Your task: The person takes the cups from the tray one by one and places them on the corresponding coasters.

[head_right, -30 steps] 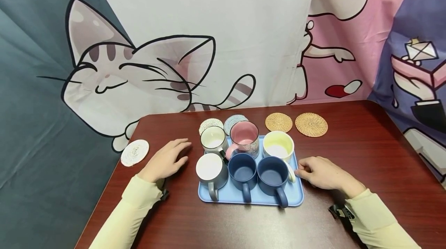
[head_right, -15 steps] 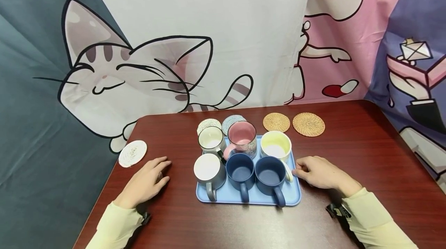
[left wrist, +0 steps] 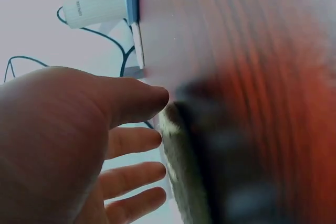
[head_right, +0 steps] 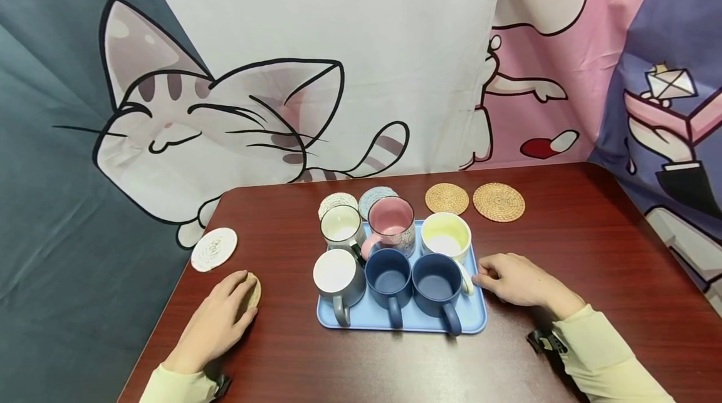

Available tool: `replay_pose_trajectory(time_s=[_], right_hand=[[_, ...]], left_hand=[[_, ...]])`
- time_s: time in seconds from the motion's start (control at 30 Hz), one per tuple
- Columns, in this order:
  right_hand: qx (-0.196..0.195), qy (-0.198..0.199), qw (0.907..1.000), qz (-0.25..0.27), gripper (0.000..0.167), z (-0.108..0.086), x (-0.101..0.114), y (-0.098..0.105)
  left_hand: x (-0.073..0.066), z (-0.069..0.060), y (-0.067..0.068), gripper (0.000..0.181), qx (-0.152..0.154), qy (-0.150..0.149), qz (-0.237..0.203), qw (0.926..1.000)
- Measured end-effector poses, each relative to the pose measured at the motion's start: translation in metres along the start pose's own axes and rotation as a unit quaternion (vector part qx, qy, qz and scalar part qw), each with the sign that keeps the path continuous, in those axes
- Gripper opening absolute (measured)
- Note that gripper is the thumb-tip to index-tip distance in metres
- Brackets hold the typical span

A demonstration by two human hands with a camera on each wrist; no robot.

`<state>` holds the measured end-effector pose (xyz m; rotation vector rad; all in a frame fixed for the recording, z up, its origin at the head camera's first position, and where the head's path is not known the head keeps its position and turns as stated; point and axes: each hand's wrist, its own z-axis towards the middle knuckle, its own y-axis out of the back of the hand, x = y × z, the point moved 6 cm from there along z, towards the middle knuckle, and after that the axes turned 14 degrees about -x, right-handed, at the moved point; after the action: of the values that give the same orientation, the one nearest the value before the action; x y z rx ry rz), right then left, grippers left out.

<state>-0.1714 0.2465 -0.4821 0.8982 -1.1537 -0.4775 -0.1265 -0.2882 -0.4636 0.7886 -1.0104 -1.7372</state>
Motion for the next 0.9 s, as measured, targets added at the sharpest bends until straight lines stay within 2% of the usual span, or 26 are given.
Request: replay_pose_trajectory(time_s=[0.07,0.27,0.5,0.67,0.9], right_hand=[[0.003,-0.003,1.0000,0.001,0.033,0.000,0.000,-0.001],[0.007,-0.010,0.9999,0.003,0.032,-0.001,0.000,-0.001],[0.008,-0.009,0.9999,0.005,0.032,-0.001,0.001,-0.001],[0.005,-0.007,1.0000,0.002,0.033,0.000,0.001,-0.001],[0.005,-0.007,1.0000,0.002,0.032,0.001,0.001,0.000]], left_hand=[[0.001,-0.005,0.003,0.053,0.003,0.012,0.002,0.9999],[0.005,-0.012,0.003,0.050,0.036,0.048,0.008,0.9982],[0.005,-0.007,0.002,0.049,0.020,0.042,0.014,0.9988],[0.005,-0.004,-0.002,0.049,0.026,0.046,0.019,0.9984],[0.003,0.011,-0.008,0.049,0.020,0.030,0.017,0.9992]])
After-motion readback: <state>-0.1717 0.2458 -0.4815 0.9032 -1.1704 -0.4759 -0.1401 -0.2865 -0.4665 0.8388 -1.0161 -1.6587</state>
